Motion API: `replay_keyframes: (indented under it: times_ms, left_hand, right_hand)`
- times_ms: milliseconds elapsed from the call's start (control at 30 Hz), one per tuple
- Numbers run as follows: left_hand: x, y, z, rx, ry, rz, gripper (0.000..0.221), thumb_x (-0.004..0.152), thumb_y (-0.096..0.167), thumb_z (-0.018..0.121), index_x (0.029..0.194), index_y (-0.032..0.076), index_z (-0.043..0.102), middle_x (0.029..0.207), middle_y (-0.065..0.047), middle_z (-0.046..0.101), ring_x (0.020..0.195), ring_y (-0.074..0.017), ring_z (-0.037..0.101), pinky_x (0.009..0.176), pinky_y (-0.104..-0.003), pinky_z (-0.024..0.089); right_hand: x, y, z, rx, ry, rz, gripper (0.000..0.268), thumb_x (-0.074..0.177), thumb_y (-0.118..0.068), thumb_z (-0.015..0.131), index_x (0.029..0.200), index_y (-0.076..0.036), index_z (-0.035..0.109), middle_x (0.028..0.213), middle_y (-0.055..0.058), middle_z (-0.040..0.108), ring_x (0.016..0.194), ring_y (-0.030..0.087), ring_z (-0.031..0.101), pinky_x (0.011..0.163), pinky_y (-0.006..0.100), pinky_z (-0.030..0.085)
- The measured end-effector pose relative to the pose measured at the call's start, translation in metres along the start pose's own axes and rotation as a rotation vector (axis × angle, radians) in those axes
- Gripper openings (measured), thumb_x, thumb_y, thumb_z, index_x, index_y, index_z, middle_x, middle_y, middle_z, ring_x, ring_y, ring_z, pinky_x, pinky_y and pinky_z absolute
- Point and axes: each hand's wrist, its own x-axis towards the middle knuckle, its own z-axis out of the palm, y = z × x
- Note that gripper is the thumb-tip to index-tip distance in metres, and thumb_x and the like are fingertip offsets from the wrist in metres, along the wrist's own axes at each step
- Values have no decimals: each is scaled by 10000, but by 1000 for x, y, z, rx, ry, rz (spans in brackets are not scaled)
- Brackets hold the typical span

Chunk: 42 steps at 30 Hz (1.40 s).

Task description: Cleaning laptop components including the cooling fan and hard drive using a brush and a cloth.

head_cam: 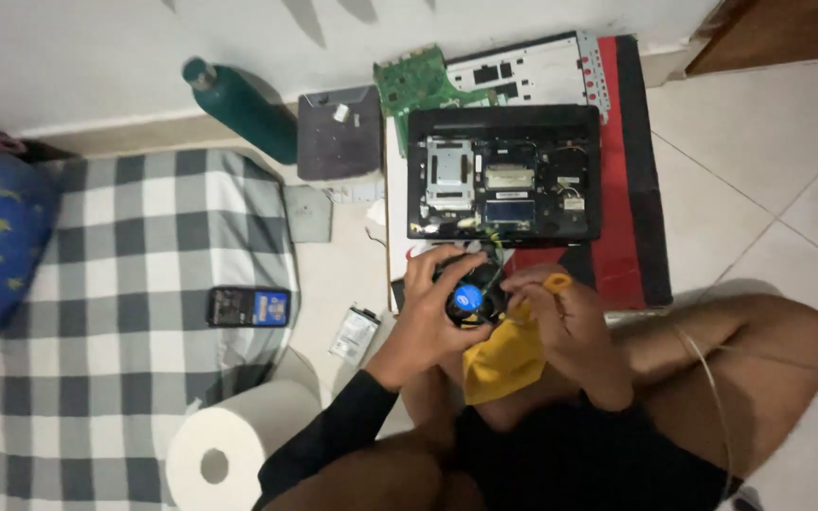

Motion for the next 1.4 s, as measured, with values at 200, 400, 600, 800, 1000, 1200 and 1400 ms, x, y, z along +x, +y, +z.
replay_keyframes:
  times_ms: [200,400,600,800,1000,1200,1400]
  left_hand:
    - [6,-44,35,-103,172,-47,955,555,379,946,1406,126,594,1350,-125,564,1300,-368,517,1154,-482,358]
    - [4,-66,50,-44,248,-66,950,595,491,939,1378,89,581,1336,-137,594,1224,-363,539,1092,-510,380]
    - [2,-68,55,50,233,-6,879,555,427,940,1320,126,627,1304,-74,591,1166,-296,538,1004,-430,393]
    - [3,-70,52,98,163,-35,685,590,434,909,1165,174,644,1283,-58,569,1112,-287,539,916,-405,376]
    - [3,-71,53,125,172,-31,718,562,577,878,1137,214,649,1289,-40,594,1123,-270,561,994,-422,368]
    - [4,-72,53,68,188,7,686,563,426,931,1139,180,651,1289,-77,598,1130,-325,579,1028,-429,446]
    - [3,-72,52,67,163,27,669,584,421,932,1133,157,654,1277,-94,607,1127,-344,591,1042,-450,472]
  right_hand:
    - [1,52,-7,-12,65,55,318,1075,-222,514,938,-38,735,859,114,741,765,235,751,712,319,612]
    - [-8,100,-6,364,174,24,239,1138,-174,431,1011,9,516,1009,225,676,1001,331,730,889,395,618]
    - [0,81,8,532,264,70,172,1140,-220,410,1040,-83,439,1055,181,650,1109,327,721,922,305,625]
    - [12,70,-1,-110,5,-12,100,1028,-31,620,1012,-45,718,1133,177,666,1077,326,666,926,399,514]
    - [17,56,-2,-87,-79,41,45,973,-7,679,989,3,720,1020,191,696,1021,348,713,914,437,553]
    - [13,85,-13,-42,-100,111,133,1007,-117,661,963,-15,734,1090,187,721,1145,319,682,1028,450,498]
    - [23,91,-13,81,-65,236,115,1049,-20,594,1127,59,563,1127,252,697,1056,301,696,945,413,570]
